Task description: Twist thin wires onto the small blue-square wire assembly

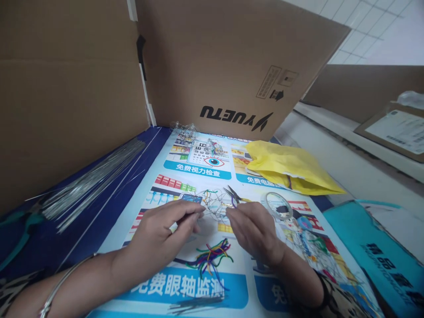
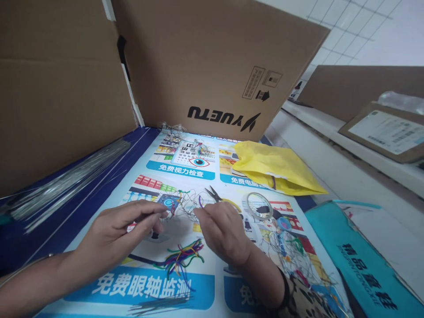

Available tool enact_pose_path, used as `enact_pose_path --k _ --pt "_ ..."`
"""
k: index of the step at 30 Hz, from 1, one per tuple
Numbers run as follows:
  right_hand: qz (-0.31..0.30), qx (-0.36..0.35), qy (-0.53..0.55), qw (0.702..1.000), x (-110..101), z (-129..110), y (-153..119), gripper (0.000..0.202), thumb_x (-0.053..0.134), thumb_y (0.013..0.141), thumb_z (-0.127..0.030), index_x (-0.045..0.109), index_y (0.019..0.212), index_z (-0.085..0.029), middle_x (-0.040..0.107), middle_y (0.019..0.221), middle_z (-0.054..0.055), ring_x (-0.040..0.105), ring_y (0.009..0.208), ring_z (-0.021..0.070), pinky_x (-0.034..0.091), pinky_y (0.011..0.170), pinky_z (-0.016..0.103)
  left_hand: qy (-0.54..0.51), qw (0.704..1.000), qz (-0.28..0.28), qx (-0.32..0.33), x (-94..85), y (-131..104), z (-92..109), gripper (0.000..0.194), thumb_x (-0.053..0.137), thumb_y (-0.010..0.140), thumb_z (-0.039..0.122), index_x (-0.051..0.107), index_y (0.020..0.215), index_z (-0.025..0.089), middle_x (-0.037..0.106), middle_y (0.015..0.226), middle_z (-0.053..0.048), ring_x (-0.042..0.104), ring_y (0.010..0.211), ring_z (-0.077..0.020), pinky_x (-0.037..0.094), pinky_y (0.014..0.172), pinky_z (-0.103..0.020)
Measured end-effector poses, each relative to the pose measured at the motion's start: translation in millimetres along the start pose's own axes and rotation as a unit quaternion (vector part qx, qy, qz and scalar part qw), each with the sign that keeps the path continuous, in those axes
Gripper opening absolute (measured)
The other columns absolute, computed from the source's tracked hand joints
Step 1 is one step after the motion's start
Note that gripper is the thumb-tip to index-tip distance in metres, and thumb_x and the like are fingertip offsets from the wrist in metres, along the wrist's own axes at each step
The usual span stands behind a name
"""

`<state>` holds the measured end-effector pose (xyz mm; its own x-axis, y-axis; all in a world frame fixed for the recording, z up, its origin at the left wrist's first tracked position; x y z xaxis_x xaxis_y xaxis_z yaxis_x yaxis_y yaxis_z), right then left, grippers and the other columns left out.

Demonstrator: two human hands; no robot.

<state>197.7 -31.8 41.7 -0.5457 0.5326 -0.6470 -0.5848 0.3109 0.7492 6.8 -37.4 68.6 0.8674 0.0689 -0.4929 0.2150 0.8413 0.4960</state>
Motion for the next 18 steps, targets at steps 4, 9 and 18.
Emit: enact_pose_path --k 4,9,18 --pt "-0.100 -0.084 -0.045 0.990 5.7 -11.8 5.1 0.024 0.045 0.086 -0.009 0.060 0.104 -0.010 0.062 0.083 0.009 0.052 0.072 0.0188 0.041 0.064 0.035 -0.006 1.000 -0.005 0.007 1.2 -1.0 -0.5 0.016 0.052 0.083 0.013 0.064 0.092 0.019 0.066 0.066 0.005 0.062 0.062 -0.0063 0.050 0.061 -0.015" --pt "-0.140 -0.099 -0.078 0.982 4.3 -18.7 13.7 0.026 0.039 0.089 -0.010 0.061 0.103 -0.008 0.062 0.081 0.009 0.049 0.070 0.0188 0.038 0.063 0.035 0.003 1.000 -0.011 0.008 3.9 -3.5 -2.3 0.018 0.051 0.083 0.014 0.064 0.093 0.020 0.067 0.068 0.004 0.063 0.063 -0.0068 0.050 0.062 -0.016" --pt "-0.175 -0.082 -0.098 0.976 4.5 -21.4 17.0 0.025 0.040 0.088 -0.010 0.061 0.101 -0.007 0.061 0.082 0.010 0.047 0.070 0.0200 0.037 0.065 0.037 0.047 0.996 -0.006 0.070 4.9 -7.0 1.9 0.019 0.051 0.082 0.010 0.064 0.095 0.018 0.071 0.084 -0.001 0.066 0.076 -0.0094 0.053 0.069 -0.017"
Point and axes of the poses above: each hand's wrist, its own y-axis towards the middle knuckle, its own x-axis out of the palm, z = x × y, the point moved 5 cm from there along y, towards the middle knuckle
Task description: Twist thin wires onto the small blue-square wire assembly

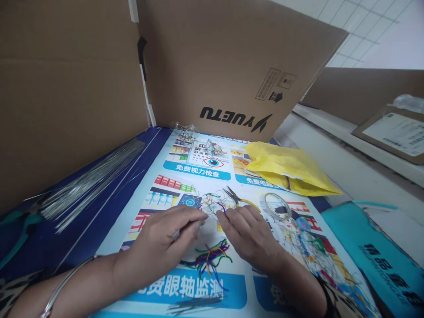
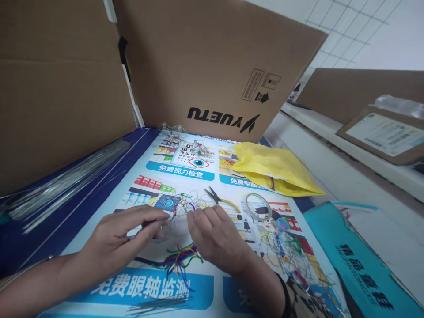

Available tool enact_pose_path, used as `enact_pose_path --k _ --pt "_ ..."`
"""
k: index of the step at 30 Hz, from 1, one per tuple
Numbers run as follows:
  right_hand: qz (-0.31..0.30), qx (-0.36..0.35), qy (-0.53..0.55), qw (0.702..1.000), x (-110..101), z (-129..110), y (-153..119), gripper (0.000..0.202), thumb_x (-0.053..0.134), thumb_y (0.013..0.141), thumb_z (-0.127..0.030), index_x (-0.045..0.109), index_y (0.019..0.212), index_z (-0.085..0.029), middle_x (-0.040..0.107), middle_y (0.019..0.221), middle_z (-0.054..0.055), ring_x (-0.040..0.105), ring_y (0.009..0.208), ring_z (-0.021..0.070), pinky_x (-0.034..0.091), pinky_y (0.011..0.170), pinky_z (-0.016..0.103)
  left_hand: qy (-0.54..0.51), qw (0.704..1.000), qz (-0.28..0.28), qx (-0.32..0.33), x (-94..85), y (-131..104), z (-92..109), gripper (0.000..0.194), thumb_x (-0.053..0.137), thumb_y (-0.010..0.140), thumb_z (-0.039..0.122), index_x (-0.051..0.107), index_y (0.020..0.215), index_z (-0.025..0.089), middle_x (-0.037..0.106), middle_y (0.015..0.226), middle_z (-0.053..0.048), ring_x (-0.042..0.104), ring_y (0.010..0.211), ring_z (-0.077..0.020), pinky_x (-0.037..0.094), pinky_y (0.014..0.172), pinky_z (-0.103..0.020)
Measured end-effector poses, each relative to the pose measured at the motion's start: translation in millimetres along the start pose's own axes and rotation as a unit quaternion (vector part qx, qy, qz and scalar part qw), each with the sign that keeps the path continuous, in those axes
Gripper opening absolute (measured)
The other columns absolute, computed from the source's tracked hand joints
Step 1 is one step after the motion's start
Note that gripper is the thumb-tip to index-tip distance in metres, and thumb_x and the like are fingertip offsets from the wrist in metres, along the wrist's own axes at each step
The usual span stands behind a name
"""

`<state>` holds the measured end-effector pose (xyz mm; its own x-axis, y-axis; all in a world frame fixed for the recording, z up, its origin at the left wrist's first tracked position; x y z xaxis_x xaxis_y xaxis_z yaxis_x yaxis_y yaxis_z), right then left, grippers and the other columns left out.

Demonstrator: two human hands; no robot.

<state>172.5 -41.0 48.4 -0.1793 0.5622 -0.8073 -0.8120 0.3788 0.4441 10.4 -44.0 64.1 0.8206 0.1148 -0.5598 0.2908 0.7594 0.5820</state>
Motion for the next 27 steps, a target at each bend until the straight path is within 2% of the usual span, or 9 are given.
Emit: enact_pose_path --k 6,15,20,27 --pt "-0.006 0.005 0.015 1.000 5.4 4.3 -3.0 0.023 0.041 0.089 -0.011 0.061 0.101 -0.009 0.060 0.083 0.009 0.048 0.071 0.0191 0.038 0.065 0.036 -0.002 1.000 0.003 0.008 -1.0 2.0 3.0 0.019 0.050 0.082 0.010 0.064 0.093 0.018 0.071 0.083 -0.001 0.066 0.074 -0.0098 0.054 0.067 -0.017" --pt "0.073 -0.020 0.034 0.997 2.9 8.9 -11.1 0.022 0.042 0.087 -0.008 0.060 0.099 -0.010 0.061 0.079 0.008 0.050 0.069 0.0181 0.039 0.061 0.034 0.006 1.000 -0.009 0.000 -2.3 1.6 5.1 0.020 0.049 0.083 0.011 0.063 0.094 0.019 0.070 0.080 0.000 0.066 0.071 -0.0105 0.053 0.063 -0.018" --pt "0.078 -0.057 0.027 0.995 0.7 6.1 -13.8 0.021 0.049 0.083 -0.008 0.061 0.100 -0.006 0.059 0.074 0.007 0.052 0.066 0.0170 0.038 0.058 0.033 -0.004 1.000 -0.015 -0.006 -0.4 0.5 3.0 0.019 0.049 0.084 0.012 0.062 0.094 0.020 0.069 0.077 0.001 0.065 0.068 -0.0096 0.051 0.061 -0.018" --pt "0.095 -0.076 0.007 0.993 -2.6 5.2 -12.8 0.018 0.053 0.082 -0.012 0.062 0.096 -0.007 0.058 0.070 0.005 0.051 0.063 0.0153 0.037 0.055 0.032 0.017 1.000 -0.022 0.005 0.7 0.6 4.4 0.017 0.049 0.084 0.012 0.062 0.092 0.020 0.069 0.076 0.001 0.065 0.067 -0.0096 0.051 0.060 -0.018"
Point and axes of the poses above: each hand's wrist, its own y-axis towards the middle knuckle, its own x-axis out of the palm, z = x × y, the point moved 5 cm from there along y, towards the middle knuckle
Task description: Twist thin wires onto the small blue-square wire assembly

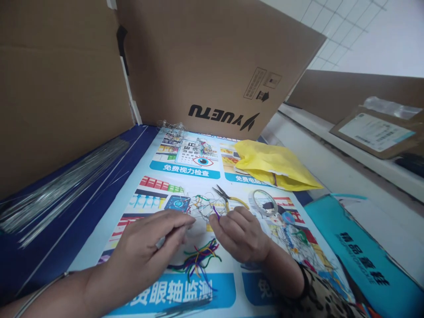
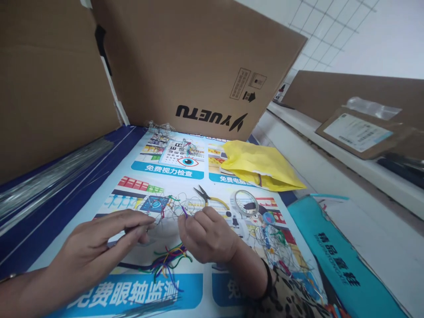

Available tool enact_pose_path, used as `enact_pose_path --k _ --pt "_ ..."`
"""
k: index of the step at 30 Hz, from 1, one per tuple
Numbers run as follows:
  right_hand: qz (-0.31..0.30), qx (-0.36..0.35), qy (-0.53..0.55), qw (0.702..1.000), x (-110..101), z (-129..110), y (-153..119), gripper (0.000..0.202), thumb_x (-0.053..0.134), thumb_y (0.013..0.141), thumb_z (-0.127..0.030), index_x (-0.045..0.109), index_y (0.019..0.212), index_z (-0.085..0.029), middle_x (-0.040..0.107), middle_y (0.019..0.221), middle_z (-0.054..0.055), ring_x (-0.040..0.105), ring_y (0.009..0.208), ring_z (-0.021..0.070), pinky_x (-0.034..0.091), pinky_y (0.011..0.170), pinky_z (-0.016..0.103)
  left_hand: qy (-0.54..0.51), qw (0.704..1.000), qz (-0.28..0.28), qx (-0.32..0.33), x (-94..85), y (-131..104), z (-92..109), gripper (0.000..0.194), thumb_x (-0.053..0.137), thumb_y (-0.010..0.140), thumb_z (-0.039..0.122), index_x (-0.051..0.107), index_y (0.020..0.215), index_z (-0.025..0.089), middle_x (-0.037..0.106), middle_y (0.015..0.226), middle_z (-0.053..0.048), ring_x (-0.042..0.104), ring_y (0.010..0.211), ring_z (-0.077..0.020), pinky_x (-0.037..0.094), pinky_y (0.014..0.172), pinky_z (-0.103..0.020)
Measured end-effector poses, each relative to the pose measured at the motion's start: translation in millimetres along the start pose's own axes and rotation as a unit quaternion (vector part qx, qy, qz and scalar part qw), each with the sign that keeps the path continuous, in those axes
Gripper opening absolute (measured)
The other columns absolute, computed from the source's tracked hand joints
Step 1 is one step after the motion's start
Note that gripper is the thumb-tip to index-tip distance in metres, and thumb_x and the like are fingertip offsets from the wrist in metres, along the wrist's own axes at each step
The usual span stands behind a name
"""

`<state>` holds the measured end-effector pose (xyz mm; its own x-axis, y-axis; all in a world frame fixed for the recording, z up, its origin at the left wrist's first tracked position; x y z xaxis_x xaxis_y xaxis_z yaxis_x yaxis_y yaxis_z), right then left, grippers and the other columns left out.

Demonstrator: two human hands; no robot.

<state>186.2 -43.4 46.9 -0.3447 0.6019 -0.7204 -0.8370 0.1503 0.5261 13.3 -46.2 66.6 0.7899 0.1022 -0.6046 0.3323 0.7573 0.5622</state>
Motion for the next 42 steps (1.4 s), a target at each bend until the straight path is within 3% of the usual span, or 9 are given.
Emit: enact_pose_path --k 5,15,25,29,35,42 --pt "-0.003 0.026 0.035 0.999 1.9 3.4 -1.5 0.019 0.046 0.084 -0.010 0.061 0.096 -0.009 0.057 0.069 0.005 0.049 0.063 0.0157 0.037 0.057 0.033 0.002 1.000 0.006 0.001 -0.3 0.8 0.3 0.017 0.048 0.084 0.013 0.062 0.092 0.019 0.070 0.077 0.000 0.065 0.067 -0.0104 0.052 0.060 -0.019" --pt "0.019 0.075 0.049 0.996 11.2 3.4 -13.3 0.018 0.055 0.081 -0.013 0.058 0.099 -0.013 0.056 0.073 0.004 0.048 0.068 0.0162 0.036 0.062 0.034 0.000 1.000 0.002 0.006 -0.1 0.4 0.4 0.017 0.049 0.084 0.012 0.061 0.092 0.019 0.069 0.076 0.000 0.065 0.067 -0.0108 0.053 0.060 -0.019" --pt "0.036 0.069 0.051 0.996 3.4 3.2 -7.0 0.016 0.054 0.083 -0.012 0.057 0.098 -0.011 0.054 0.064 0.002 0.047 0.061 0.0148 0.033 0.055 0.032 0.003 1.000 0.001 0.012 0.8 -1.6 0.2 0.018 0.050 0.083 0.012 0.062 0.094 0.020 0.069 0.078 0.000 0.065 0.068 -0.0112 0.053 0.063 -0.020" --pt "0.023 0.028 0.030 0.999 -1.8 -0.6 -0.6 0.013 0.055 0.082 -0.012 0.060 0.093 -0.009 0.052 0.063 0.002 0.049 0.061 0.0149 0.033 0.054 0.031 0.006 1.000 0.003 0.008 0.9 -1.2 -0.1 0.018 0.049 0.084 0.013 0.062 0.094 0.020 0.070 0.079 0.000 0.066 0.068 -0.0119 0.054 0.063 -0.021" --pt "-0.003 -0.014 -0.016 1.000 -1.8 -6.8 -1.3 0.014 0.057 0.082 -0.018 0.063 0.093 -0.010 0.047 0.058 -0.001 0.040 0.052 0.0113 0.025 0.050 0.030 0.008 1.000 0.005 0.015 1.4 -1.6 0.0 0.018 0.049 0.084 0.013 0.061 0.094 0.020 0.070 0.080 0.000 0.066 0.070 -0.0114 0.054 0.064 -0.020" --pt "0.003 0.007 -0.026 1.000 -3.2 -6.3 -1.0 0.017 0.056 0.081 -0.016 0.063 0.095 -0.008 0.048 0.055 -0.002 0.039 0.051 0.0113 0.024 0.050 0.031 0.006 1.000 -0.001 0.013 2.9 -1.6 -1.2 0.018 0.050 0.084 0.012 0.061 0.095 0.020 0.069 0.081 0.001 0.065 0.071 -0.0100 0.052 0.064 -0.019"
Point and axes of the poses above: each hand's wrist, its own y-axis towards the middle knuckle, its own x-axis out of the palm, z = x × y, the point moved 5 cm from there along y, towards the middle knuckle
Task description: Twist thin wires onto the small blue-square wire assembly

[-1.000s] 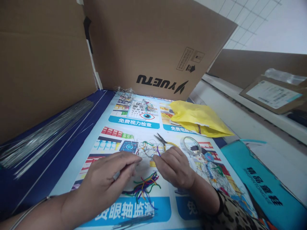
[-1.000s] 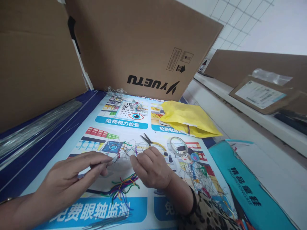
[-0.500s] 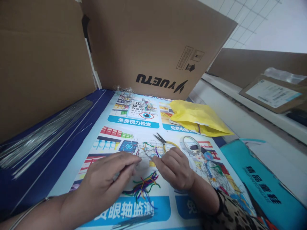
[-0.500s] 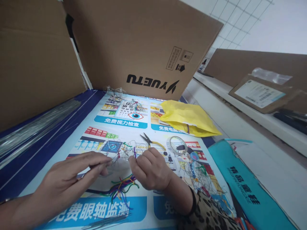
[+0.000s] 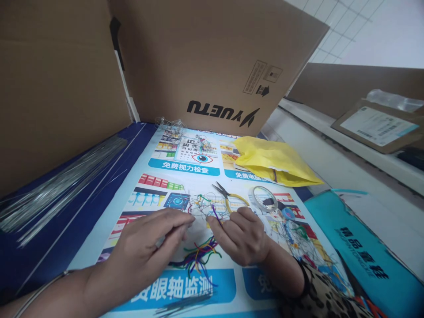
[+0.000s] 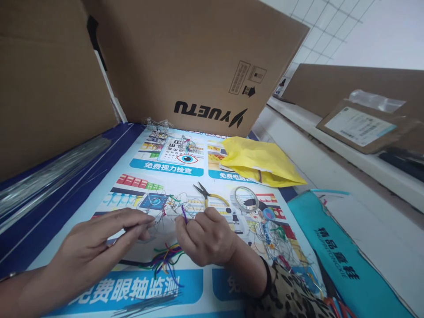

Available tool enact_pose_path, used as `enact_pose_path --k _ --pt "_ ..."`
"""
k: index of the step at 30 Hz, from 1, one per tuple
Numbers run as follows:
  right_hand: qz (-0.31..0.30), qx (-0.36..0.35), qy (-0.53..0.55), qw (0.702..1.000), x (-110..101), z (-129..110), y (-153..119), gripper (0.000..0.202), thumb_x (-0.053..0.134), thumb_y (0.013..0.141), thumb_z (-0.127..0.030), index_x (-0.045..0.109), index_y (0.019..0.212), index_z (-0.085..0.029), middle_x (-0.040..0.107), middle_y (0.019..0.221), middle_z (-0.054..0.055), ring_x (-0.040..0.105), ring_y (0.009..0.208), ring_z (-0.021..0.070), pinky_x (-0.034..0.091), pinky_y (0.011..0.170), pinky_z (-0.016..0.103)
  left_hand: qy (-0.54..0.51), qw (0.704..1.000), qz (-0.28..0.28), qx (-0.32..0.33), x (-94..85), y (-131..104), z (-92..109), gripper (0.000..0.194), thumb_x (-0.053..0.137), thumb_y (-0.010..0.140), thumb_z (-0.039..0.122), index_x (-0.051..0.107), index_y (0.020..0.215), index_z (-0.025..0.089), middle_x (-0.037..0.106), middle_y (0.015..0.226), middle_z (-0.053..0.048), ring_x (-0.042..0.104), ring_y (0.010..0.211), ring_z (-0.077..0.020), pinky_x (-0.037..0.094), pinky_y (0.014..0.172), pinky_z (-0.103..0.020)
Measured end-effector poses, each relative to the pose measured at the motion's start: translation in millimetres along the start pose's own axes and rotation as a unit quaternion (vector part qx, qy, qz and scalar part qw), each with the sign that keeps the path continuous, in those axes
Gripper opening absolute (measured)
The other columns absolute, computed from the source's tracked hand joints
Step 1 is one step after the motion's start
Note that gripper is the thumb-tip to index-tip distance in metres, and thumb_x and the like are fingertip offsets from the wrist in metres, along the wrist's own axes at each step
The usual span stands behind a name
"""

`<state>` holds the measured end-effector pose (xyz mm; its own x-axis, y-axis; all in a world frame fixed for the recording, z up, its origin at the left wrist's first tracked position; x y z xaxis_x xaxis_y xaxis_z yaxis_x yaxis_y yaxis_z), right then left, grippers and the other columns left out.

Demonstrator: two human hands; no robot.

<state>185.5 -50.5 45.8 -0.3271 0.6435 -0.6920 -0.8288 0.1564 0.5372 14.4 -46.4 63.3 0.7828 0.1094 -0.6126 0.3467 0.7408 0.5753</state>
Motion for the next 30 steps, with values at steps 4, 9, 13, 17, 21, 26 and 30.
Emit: enact_pose_path --k 4,9,13,17,21,26,30 --pt "0.006 0.010 0.008 1.000 -0.9 0.8 2.0 0.017 0.054 0.081 -0.013 0.063 0.094 -0.008 0.047 0.054 -0.002 0.038 0.051 0.0117 0.025 0.051 0.031 -0.004 1.000 -0.002 -0.004 -0.4 -0.4 0.9 0.017 0.050 0.084 0.012 0.061 0.094 0.020 0.069 0.080 0.001 0.064 0.070 -0.0091 0.052 0.064 -0.017" --pt "0.026 0.067 0.035 0.997 2.6 3.6 -1.4 0.014 0.058 0.080 -0.014 0.060 0.094 -0.011 0.046 0.051 -0.003 0.037 0.051 0.0117 0.025 0.052 0.031 -0.003 1.000 -0.007 -0.003 0.5 -0.5 -0.1 0.017 0.050 0.084 0.012 0.062 0.095 0.019 0.070 0.081 0.000 0.065 0.072 -0.0099 0.052 0.064 -0.018" --pt "0.060 0.141 0.055 0.987 5.1 7.0 -2.7 0.012 0.064 0.078 -0.016 0.057 0.088 -0.015 0.048 0.050 -0.004 0.040 0.052 0.0112 0.027 0.054 0.030 0.000 1.000 0.009 0.002 3.7 -1.7 -0.8 0.017 0.051 0.084 0.014 0.063 0.095 0.019 0.071 0.082 -0.001 0.066 0.071 -0.0108 0.053 0.064 -0.018" --pt "0.061 0.151 0.056 0.985 6.4 4.9 -2.9 0.011 0.063 0.079 -0.017 0.056 0.087 -0.016 0.049 0.050 -0.005 0.041 0.051 0.0108 0.027 0.054 0.030 -0.001 1.000 0.008 -0.020 12.1 -7.1 -1.9 0.017 0.052 0.083 0.014 0.062 0.095 0.020 0.071 0.082 0.000 0.067 0.072 -0.0110 0.053 0.065 -0.018" --pt "0.050 0.101 0.044 0.993 4.2 -0.2 -2.3 0.014 0.058 0.081 -0.016 0.057 0.095 -0.013 0.050 0.051 -0.003 0.042 0.052 0.0125 0.028 0.054 0.031 -0.029 0.997 -0.003 -0.072 22.0 -10.8 -3.7 0.019 0.052 0.082 0.013 0.062 0.097 0.022 0.071 0.088 0.001 0.067 0.077 -0.0112 0.053 0.070 -0.019" --pt "0.056 0.043 0.036 0.997 -5.0 -3.9 5.8 0.012 0.056 0.081 -0.011 0.059 0.092 -0.008 0.055 0.054 0.000 0.043 0.051 0.0129 0.026 0.050 0.031 -0.066 0.986 -0.027 -0.149 30.6 -12.0 -5.6 0.019 0.051 0.082 0.016 0.062 0.095 0.023 0.071 0.087 0.003 0.066 0.075 -0.0114 0.052 0.067 -0.020" --pt "0.060 0.021 0.023 0.998 -8.4 -5.9 9.9 0.008 0.056 0.081 -0.012 0.061 0.087 -0.009 0.054 0.053 0.000 0.044 0.050 0.0123 0.026 0.049 0.031 -0.091 0.978 -0.042 -0.181 33.9 -15.5 -5.9 0.017 0.050 0.082 0.018 0.062 0.093 0.024 0.070 0.083 0.003 0.064 0.069 -0.0110 0.050 0.063 -0.020"
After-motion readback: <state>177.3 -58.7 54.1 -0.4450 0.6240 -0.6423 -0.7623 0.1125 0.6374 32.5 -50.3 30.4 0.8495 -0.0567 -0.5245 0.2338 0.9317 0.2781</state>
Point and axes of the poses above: each hand's wrist, its own y-axis towards the middle knuckle, its own x-axis out of the palm, z = x × y, the point moved 5 cm from there along y, towards the middle knuckle
